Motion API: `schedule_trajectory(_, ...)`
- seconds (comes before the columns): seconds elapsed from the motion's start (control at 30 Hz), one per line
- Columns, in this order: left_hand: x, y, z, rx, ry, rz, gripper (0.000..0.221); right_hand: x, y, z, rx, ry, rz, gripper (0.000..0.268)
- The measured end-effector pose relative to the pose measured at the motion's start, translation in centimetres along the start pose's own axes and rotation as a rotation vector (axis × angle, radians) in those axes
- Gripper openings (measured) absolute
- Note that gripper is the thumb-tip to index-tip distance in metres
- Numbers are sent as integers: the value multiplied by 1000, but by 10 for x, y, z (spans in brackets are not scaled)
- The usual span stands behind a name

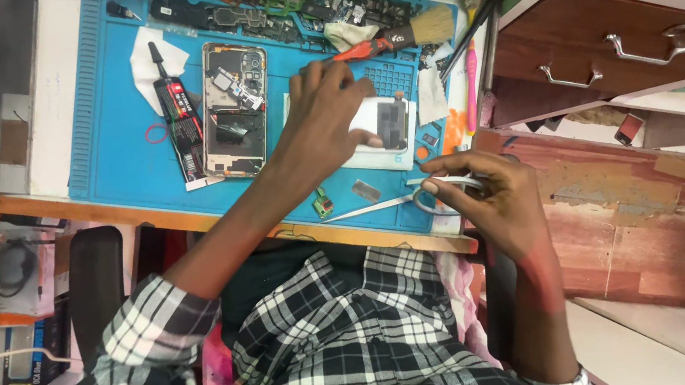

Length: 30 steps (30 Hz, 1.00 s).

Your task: The person unrolls a small roll of adhesive tape, tears off pieces, and applies them to various internal components and a screen of a disassembled mobile device on a repair bench.

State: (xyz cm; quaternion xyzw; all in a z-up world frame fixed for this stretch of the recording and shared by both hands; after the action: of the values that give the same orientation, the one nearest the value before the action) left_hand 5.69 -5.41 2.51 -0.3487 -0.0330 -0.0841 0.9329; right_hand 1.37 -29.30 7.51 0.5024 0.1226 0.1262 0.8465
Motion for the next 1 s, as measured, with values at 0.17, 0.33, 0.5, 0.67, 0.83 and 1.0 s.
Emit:
schedule_trajectory(0.17,5,-10,4,5,-27,49,53,0,3,1,29,4,88,23)
schedule_trajectory(0.33,-15,-19,30,-378,-22,200,39,0,-6,15,88,-72,-9,25)
schedule_trajectory(0.5,-31,-10,38,-1128,-258,316,38,-2,-6,29,152,-138,49,26)
schedule_trajectory(0.67,-49,-3,2,-1530,-453,552,57,2,-5,26,147,-147,97,27)
schedule_trajectory(0.83,-57,0,-15,-1397,-408,541,71,3,-3,18,159,-122,59,27)
schedule_trajectory(1.0,-60,14,1,-1034,-231,557,59,5,0,18,100,-104,40,30)
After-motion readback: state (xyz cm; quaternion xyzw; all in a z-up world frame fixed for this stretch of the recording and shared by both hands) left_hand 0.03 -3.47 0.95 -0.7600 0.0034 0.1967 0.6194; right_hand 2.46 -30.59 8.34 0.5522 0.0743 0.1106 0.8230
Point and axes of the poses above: each hand's wrist, its own x-axis towards the middle knuckle, its own z-axis out of the back of the hand, y = z × x, the point moved 2 cm from there along x, towards the middle knuckle, and after that the axes turned 11 degrees about z, right-handed, at the moved point
